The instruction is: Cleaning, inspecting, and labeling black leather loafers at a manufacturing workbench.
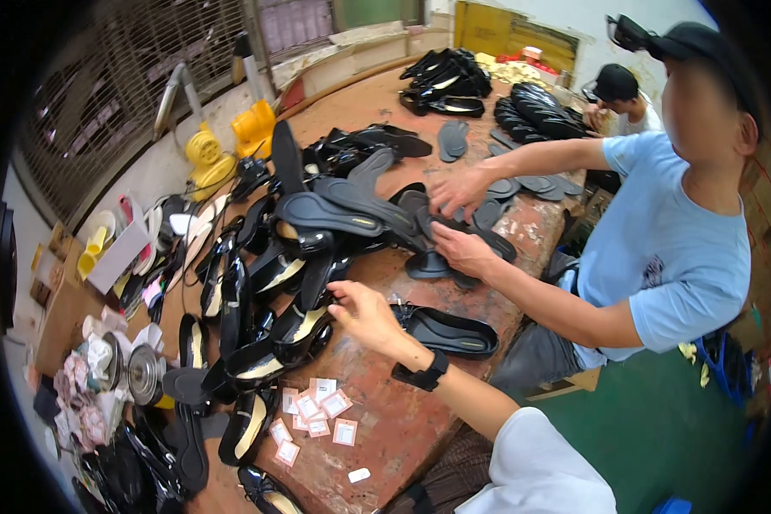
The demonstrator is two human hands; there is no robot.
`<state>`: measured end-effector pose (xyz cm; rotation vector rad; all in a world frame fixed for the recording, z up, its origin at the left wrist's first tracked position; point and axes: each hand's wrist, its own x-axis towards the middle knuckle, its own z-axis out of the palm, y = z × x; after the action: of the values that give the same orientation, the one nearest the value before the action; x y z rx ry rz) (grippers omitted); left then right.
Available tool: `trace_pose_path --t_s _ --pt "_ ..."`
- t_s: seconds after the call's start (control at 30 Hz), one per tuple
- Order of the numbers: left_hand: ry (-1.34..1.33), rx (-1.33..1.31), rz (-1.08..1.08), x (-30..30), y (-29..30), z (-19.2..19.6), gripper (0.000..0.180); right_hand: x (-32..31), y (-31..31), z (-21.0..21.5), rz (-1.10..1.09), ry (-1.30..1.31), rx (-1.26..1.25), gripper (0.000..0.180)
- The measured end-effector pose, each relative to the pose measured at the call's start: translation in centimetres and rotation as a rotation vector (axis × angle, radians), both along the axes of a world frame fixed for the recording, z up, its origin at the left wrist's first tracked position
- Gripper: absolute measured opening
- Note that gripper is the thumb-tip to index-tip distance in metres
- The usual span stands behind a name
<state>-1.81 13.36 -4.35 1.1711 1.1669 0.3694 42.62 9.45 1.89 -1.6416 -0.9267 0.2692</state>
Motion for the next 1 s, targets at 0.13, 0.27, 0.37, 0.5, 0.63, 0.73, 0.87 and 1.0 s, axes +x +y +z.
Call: trace_pose_path --t_s 0.13,0.27,0.37,0.5,0.63,0.73,0.87,1.0 --pt "-0.015 -0.030 0.161 -1.5 -2.5 0.1 0.063 0.9 -1.6 -0.1 -0.055 0.024 -0.060 0.049" --pt "-0.029 -0.071 0.314 -2.7 -4.8 -0.6 0.063 1.0 -2.1 -2.0 -0.054 -0.052 -0.140 0.051" --pt "0.052 0.074 0.377 -3.3 -6.3 2.0 0.062 -0.3 -1.5 -0.5 -0.002 -0.122 -0.218 0.045" --pt "0.094 -0.067 0.316 -2.3 -5.6 2.5 0.052 -0.9 -0.2 1.0 0.065 -0.129 -0.256 0.035" --pt "-0.049 0.111 0.271 -3.1 -4.8 -0.1 0.048 -2.9 3.6 2.9 0.279 -0.262 -0.232 0.026" --pt "-0.054 0.103 0.262 -3.5 -5.0 -0.7 0.046 -3.2 7.8 2.9 0.469 -0.527 -0.142 0.025" --pt "-0.053 0.044 0.276 -3.5 -5.2 -0.1 0.045 -4.1 14.2 3.6 0.587 -0.715 -0.286 0.035" --pt "-0.053 0.100 0.282 -3.1 -5.3 -0.1 0.044 -2.6 18.7 1.0 0.740 -0.773 -0.426 0.040"
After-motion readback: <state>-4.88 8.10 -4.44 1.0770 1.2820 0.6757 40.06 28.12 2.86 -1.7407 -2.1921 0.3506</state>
